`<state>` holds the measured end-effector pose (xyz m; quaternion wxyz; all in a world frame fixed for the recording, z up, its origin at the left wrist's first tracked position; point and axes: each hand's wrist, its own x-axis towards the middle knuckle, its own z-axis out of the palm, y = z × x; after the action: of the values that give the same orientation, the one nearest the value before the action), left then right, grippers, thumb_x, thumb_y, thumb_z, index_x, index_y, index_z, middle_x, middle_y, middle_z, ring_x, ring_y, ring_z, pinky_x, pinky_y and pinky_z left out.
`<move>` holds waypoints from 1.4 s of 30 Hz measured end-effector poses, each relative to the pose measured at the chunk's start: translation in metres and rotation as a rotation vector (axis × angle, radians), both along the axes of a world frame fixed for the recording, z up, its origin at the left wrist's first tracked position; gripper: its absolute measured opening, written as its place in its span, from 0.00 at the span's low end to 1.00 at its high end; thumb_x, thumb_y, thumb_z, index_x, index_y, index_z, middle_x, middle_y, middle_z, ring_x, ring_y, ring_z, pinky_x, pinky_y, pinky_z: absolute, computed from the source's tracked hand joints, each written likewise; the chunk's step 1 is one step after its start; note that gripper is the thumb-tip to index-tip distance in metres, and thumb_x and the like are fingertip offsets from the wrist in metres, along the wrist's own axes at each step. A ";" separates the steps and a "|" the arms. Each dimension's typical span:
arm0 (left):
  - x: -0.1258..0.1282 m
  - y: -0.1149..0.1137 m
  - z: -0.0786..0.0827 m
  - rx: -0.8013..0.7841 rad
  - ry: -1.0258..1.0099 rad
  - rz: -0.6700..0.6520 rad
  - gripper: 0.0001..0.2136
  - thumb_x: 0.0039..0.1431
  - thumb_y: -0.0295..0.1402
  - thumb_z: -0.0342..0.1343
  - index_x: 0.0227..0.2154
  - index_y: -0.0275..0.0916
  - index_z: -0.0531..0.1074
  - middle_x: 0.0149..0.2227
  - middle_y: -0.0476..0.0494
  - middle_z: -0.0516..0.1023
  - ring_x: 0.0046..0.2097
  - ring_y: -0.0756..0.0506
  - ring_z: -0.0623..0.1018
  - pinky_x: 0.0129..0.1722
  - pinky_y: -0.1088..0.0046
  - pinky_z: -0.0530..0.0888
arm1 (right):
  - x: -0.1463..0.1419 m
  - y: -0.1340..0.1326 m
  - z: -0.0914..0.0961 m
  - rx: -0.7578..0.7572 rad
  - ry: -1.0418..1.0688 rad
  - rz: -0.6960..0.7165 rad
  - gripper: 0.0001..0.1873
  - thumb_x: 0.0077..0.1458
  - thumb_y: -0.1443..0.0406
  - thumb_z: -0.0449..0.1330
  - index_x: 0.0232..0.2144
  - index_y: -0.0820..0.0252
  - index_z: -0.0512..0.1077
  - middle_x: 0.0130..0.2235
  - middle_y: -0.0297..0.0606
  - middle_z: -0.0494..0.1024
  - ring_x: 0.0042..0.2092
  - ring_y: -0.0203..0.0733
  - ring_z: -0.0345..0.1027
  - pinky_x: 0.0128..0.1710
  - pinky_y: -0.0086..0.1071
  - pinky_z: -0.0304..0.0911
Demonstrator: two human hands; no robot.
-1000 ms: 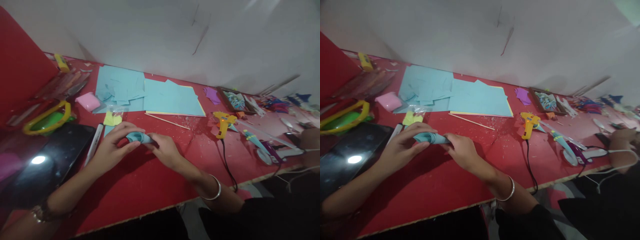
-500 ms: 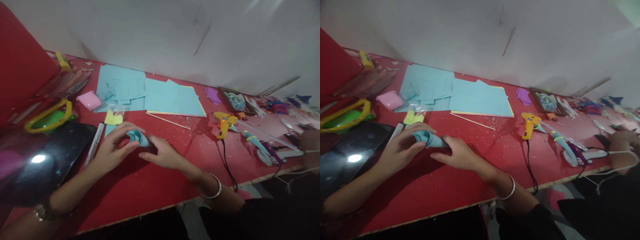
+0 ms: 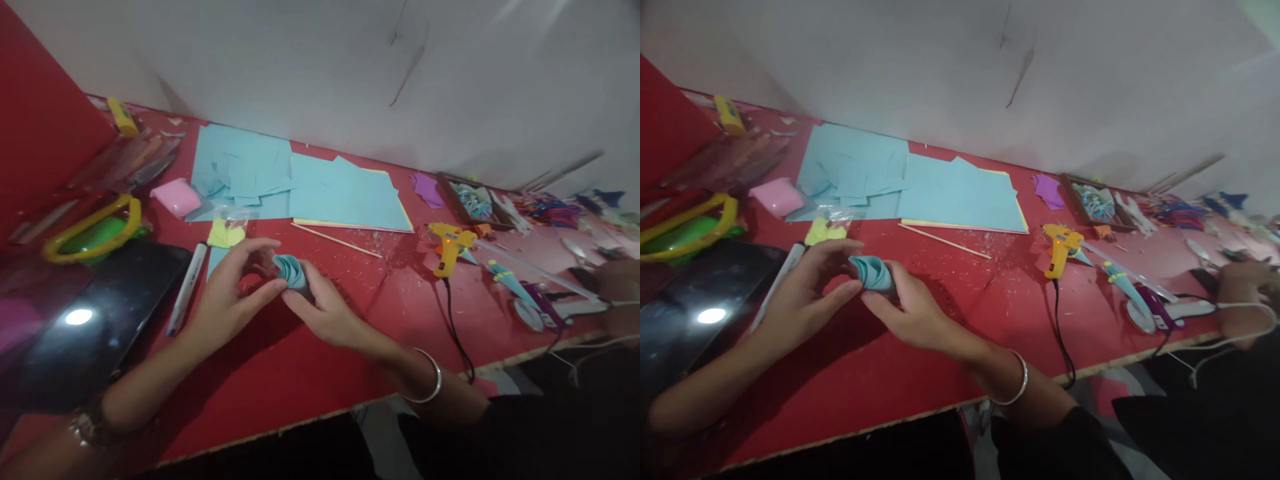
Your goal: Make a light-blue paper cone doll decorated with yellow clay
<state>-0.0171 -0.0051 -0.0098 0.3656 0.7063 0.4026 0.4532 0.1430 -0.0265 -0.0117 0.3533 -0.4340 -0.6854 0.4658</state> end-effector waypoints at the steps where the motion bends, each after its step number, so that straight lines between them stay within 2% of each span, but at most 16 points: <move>1: 0.000 0.000 0.000 0.012 -0.033 0.013 0.12 0.53 0.31 0.54 0.41 0.43 0.63 0.34 0.50 0.68 0.33 0.51 0.72 0.33 0.73 0.73 | 0.000 0.000 -0.001 -0.006 0.006 0.002 0.16 0.56 0.60 0.51 0.45 0.60 0.60 0.44 0.40 0.71 0.43 0.39 0.66 0.43 0.36 0.65; 4: -0.001 0.000 -0.001 0.081 -0.065 0.048 0.10 0.53 0.30 0.55 0.37 0.45 0.62 0.38 0.50 0.64 0.34 0.50 0.71 0.35 0.71 0.73 | 0.001 0.000 -0.002 0.013 -0.027 -0.014 0.15 0.55 0.60 0.52 0.44 0.60 0.61 0.41 0.38 0.71 0.40 0.37 0.66 0.40 0.34 0.64; 9: -0.005 0.002 0.000 0.224 0.150 0.113 0.01 0.55 0.31 0.52 0.31 0.44 0.66 0.37 0.48 0.61 0.42 0.46 0.67 0.39 0.67 0.71 | 0.003 0.001 0.001 0.079 -0.149 -0.068 0.14 0.55 0.59 0.52 0.42 0.60 0.62 0.38 0.37 0.72 0.37 0.37 0.66 0.38 0.33 0.63; 13: -0.006 0.002 0.001 0.311 0.224 0.091 0.01 0.56 0.31 0.53 0.31 0.44 0.68 0.37 0.48 0.62 0.42 0.45 0.67 0.44 0.65 0.68 | 0.003 0.002 0.000 0.092 -0.192 -0.085 0.14 0.56 0.58 0.51 0.42 0.60 0.62 0.37 0.36 0.72 0.36 0.37 0.66 0.37 0.32 0.62; 20: -0.003 0.002 0.000 0.333 0.258 0.076 0.05 0.56 0.26 0.52 0.31 0.43 0.70 0.35 0.49 0.64 0.39 0.49 0.68 0.38 0.72 0.69 | 0.004 0.003 -0.004 0.101 -0.178 -0.086 0.14 0.55 0.58 0.52 0.41 0.60 0.62 0.37 0.36 0.71 0.37 0.37 0.66 0.37 0.32 0.62; 28: -0.001 0.000 0.005 0.306 0.254 0.069 0.05 0.55 0.24 0.50 0.27 0.39 0.68 0.31 0.51 0.63 0.31 0.53 0.67 0.30 0.76 0.67 | 0.004 0.003 -0.004 0.066 -0.169 -0.097 0.13 0.54 0.58 0.53 0.38 0.60 0.63 0.35 0.35 0.71 0.34 0.36 0.65 0.34 0.31 0.60; 38: -0.002 0.001 0.007 0.378 0.259 0.027 0.06 0.52 0.23 0.51 0.27 0.41 0.67 0.30 0.51 0.63 0.29 0.52 0.67 0.27 0.75 0.68 | 0.000 0.003 -0.008 -0.119 0.079 -0.061 0.15 0.50 0.57 0.57 0.36 0.59 0.64 0.33 0.31 0.68 0.33 0.34 0.62 0.33 0.30 0.61; 42: -0.004 0.002 0.008 0.444 0.288 0.004 0.08 0.52 0.21 0.52 0.29 0.41 0.67 0.30 0.51 0.63 0.29 0.53 0.66 0.27 0.76 0.67 | -0.001 0.003 -0.007 -0.177 0.173 -0.037 0.16 0.49 0.57 0.58 0.39 0.59 0.66 0.35 0.34 0.70 0.36 0.35 0.64 0.37 0.31 0.63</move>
<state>-0.0207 -0.0035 -0.0017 0.1397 0.8256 0.3427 0.4259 0.1422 -0.0234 -0.0188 0.3802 -0.4341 -0.6005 0.5536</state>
